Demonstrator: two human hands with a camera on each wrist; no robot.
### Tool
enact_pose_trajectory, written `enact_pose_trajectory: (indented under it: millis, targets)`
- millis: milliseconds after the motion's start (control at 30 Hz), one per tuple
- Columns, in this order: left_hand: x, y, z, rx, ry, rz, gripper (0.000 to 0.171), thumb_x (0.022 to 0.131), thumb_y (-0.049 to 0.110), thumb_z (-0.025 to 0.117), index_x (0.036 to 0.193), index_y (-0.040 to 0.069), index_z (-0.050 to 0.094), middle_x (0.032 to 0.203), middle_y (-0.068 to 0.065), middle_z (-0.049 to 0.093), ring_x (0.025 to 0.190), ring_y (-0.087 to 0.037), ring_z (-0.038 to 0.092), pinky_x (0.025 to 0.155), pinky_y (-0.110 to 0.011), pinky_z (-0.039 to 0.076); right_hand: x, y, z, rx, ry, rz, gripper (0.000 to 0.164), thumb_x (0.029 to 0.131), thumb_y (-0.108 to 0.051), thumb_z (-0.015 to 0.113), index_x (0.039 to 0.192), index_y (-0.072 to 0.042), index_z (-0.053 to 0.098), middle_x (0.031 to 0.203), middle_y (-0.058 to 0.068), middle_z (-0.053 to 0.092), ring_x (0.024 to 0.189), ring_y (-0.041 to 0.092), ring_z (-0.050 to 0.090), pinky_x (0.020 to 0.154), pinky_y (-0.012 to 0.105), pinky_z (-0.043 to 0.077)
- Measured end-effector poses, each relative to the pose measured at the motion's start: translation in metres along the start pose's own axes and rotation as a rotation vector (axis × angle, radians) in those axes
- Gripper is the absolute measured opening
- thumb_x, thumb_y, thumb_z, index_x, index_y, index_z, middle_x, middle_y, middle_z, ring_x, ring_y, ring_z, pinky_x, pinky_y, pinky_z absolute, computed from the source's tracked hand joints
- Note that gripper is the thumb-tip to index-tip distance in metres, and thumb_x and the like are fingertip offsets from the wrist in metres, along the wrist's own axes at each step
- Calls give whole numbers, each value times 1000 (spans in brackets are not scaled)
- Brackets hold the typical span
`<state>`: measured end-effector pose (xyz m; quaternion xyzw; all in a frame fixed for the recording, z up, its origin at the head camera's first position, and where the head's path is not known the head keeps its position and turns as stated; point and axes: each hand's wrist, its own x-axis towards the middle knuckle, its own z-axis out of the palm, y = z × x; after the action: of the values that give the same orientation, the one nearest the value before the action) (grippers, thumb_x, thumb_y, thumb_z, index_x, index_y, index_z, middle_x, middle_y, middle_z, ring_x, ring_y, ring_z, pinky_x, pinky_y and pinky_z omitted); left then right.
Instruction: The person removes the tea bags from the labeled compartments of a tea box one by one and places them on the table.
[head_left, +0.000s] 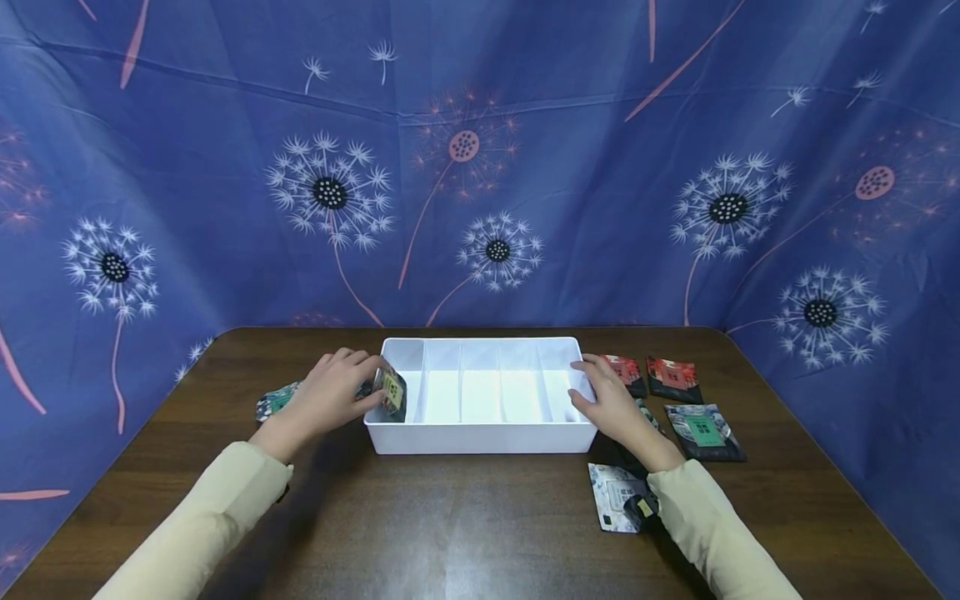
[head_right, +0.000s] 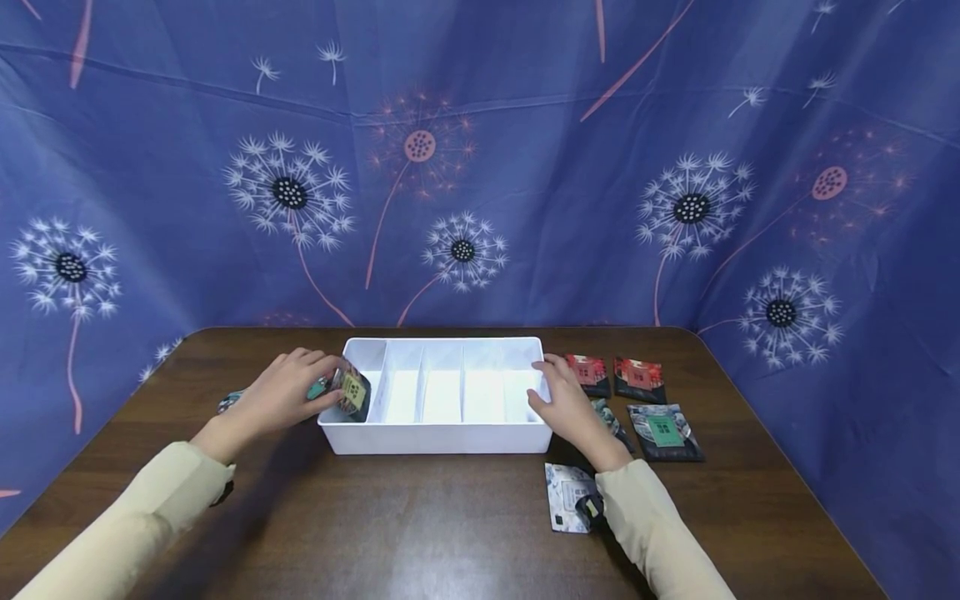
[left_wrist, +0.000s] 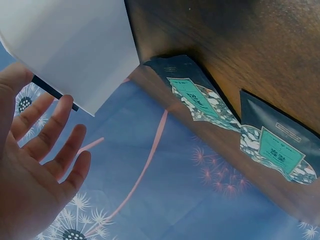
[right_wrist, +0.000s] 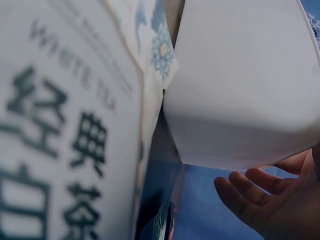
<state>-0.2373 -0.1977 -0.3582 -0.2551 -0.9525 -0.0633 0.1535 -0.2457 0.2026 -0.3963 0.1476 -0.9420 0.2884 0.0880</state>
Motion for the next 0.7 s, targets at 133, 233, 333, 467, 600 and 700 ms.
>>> enact_pose_trajectory:
  millis: [133, 233, 333, 467, 600, 700]
  targets:
    - [1, 2, -1, 0, -3, 0, 34, 78, 32, 70, 108, 17, 64, 102, -5, 65, 99, -27, 56, 83, -47, 42, 0, -1, -1, 0, -1, 0, 47, 85, -17, 60, 125, 4, 48, 135, 25, 36, 122, 42, 40, 97, 56, 36]
    - [2, 3, -2, -5, 0, 1, 32, 77, 30, 71, 106, 18, 65, 100, -4, 65, 99, -27, 56, 83, -46, 42, 0, -1, -1, 0, -5, 3, 47, 85, -17, 60, 125, 5, 48, 135, 25, 36, 122, 43, 40, 97, 56, 36]
    - [2, 4, -3, -5, 13, 15, 31, 77, 28, 72, 105, 19, 66, 98, -3, 65, 98, -26, 56, 81, -45, 42, 0, -1, -1, -2, -5, 3, 47, 85, -17, 59, 125, 5, 48, 135, 25, 36, 122, 43, 39, 97, 56, 36]
    - [3, 5, -2, -4, 26, 45, 30, 76, 26, 73, 104, 18, 67, 97, -2, 64, 97, -27, 56, 81, -45, 42, 0, -1, -1, 0, -6, 1, 46, 85, -17, 59, 125, 5, 48, 135, 25, 36, 122, 43, 39, 97, 56, 35]
    - [4, 7, -1, -10, 7, 45, 29, 77, 28, 72, 103, 17, 67, 99, -2, 64, 99, -26, 55, 86, -46, 41, 0, -1, -1, 6, -7, 3, 46, 85, -17, 59, 125, 5, 48, 135, 25, 36, 123, 43, 39, 98, 56, 35]
    - [4, 8, -1, -15, -14, 32, 28, 77, 29, 72, 102, 16, 68, 100, -2, 65, 101, -26, 55, 88, -47, 40, 0, -1, -1, 2, -5, 0, 46, 85, -16, 59, 125, 5, 48, 135, 26, 36, 122, 43, 39, 97, 56, 35]
